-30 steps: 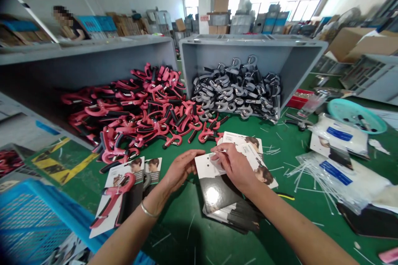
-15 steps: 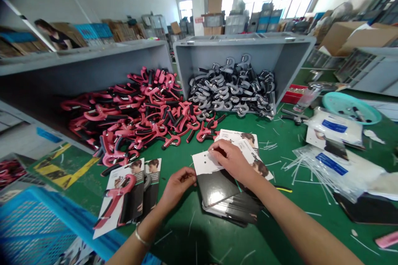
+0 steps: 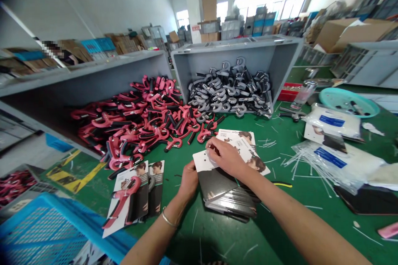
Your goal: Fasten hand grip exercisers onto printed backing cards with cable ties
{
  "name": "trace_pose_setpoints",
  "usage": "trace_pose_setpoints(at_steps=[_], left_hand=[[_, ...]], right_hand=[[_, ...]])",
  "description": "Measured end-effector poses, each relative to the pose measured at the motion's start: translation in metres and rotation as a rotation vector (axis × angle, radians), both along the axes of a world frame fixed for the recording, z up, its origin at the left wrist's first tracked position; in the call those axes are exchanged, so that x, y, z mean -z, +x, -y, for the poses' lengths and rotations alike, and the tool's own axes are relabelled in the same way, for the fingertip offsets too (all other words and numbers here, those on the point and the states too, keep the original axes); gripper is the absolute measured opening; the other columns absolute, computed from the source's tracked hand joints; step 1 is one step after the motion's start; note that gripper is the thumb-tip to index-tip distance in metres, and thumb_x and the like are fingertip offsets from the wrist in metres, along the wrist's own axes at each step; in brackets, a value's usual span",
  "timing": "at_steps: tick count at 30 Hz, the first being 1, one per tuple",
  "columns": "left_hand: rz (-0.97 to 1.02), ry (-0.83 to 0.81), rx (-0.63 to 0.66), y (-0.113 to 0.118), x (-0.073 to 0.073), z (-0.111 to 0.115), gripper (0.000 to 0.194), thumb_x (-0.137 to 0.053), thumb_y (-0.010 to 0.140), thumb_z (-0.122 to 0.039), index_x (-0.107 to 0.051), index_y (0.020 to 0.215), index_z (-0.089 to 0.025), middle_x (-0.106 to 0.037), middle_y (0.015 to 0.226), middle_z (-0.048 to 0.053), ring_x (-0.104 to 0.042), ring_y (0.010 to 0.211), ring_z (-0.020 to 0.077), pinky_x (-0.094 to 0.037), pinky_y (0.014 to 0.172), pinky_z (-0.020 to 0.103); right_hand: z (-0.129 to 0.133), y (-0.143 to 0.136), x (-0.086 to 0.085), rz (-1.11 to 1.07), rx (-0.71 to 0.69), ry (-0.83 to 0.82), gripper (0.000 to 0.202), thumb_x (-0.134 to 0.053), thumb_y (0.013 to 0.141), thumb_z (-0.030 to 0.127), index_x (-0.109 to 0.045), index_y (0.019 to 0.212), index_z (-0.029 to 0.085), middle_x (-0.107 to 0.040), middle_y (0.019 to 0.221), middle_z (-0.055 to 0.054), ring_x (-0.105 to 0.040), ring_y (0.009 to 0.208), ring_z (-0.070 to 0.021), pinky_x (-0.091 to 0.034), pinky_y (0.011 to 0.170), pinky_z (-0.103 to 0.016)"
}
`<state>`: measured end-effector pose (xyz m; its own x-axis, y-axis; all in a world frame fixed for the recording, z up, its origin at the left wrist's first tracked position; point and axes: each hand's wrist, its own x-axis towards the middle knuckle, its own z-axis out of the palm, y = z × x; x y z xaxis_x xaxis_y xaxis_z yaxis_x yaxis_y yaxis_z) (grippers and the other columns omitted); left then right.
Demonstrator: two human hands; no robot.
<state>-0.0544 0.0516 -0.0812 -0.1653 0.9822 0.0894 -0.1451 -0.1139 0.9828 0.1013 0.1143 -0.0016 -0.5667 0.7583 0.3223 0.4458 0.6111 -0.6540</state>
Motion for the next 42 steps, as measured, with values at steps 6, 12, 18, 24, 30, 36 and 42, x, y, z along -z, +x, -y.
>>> trace_pose_setpoints(at_steps=[6,12,18,24,30,36,42], left_hand=[[0.095,-0.030,-0.026,-0.002,-0.001,0.006,0.019,-0.071,0.075,-0.021,-0.073,0.094,-0.017,-0.076,0.098,0.005,-0.067,0.095,0.0215,-0.049,0.091,0.033],[0.250,-0.035,0.004,-0.009,-0.013,0.007,0.040,-0.076,0.072,-0.019,-0.061,0.109,-0.018,-0.074,0.106,0.007,-0.069,0.093,0.0198,-0.051,0.082,0.029],[0.501,-0.094,0.156,-0.027,-0.021,0.009,0.027,-0.065,0.084,-0.023,-0.064,0.110,-0.013,-0.073,0.106,0.011,-0.068,0.095,0.0207,-0.052,0.084,0.031],[0.314,-0.115,0.135,-0.033,-0.026,0.000,0.026,-0.062,0.088,-0.032,-0.067,0.107,-0.015,-0.071,0.101,0.009,-0.066,0.088,0.0187,-0.051,0.078,0.030],[-0.118,-0.194,0.279,-0.035,-0.054,-0.022,0.037,-0.073,0.078,-0.043,-0.072,0.101,-0.014,-0.066,0.074,0.001,-0.052,0.058,0.0103,-0.035,0.048,0.020],[0.069,-0.176,0.075,-0.009,-0.065,0.029,0.033,-0.068,0.085,-0.040,-0.062,0.108,-0.019,-0.066,0.082,0.001,-0.058,0.061,0.0113,-0.047,0.054,0.022],[-0.333,-0.160,0.341,-0.017,-0.051,0.040,0.030,-0.055,0.093,-0.044,-0.069,0.097,-0.018,-0.065,0.076,0.003,-0.059,0.060,0.0142,-0.049,0.057,0.025]], right_hand=[[0.003,0.002,-0.002,0.018,-0.089,0.033,0.020,-0.045,0.094,0.012,-0.062,0.097,0.021,-0.066,0.096,-0.002,-0.059,0.089,-0.0164,-0.040,0.081,-0.028],[0.007,0.003,-0.004,0.160,-0.122,0.093,0.013,-0.061,0.088,0.018,-0.063,0.101,0.022,-0.063,0.099,-0.003,-0.058,0.090,-0.0185,-0.041,0.080,-0.029],[0.002,0.009,-0.007,0.168,-0.247,0.094,0.010,-0.059,0.095,0.026,-0.068,0.098,0.021,-0.063,0.096,-0.004,-0.058,0.094,-0.0186,-0.043,0.085,-0.029],[-0.001,0.008,0.000,0.114,-0.240,0.078,0.014,-0.060,0.096,0.028,-0.071,0.094,0.021,-0.065,0.093,-0.004,-0.059,0.090,-0.0175,-0.044,0.082,-0.028],[0.002,0.012,-0.012,0.013,-0.192,0.070,0.017,-0.055,0.098,0.030,-0.070,0.096,0.022,-0.069,0.092,-0.003,-0.063,0.088,-0.0174,-0.047,0.081,-0.029],[0.034,0.075,-0.035,-0.237,0.255,0.159,0.015,-0.053,0.098,0.031,-0.067,0.104,0.027,-0.068,0.103,-0.004,-0.061,0.100,-0.0221,-0.044,0.093,-0.038],[0.062,0.115,0.019,0.040,0.285,0.186,0.022,-0.050,0.098,0.031,-0.065,0.114,0.029,-0.064,0.115,-0.007,-0.056,0.108,-0.0266,-0.041,0.094,-0.046]])
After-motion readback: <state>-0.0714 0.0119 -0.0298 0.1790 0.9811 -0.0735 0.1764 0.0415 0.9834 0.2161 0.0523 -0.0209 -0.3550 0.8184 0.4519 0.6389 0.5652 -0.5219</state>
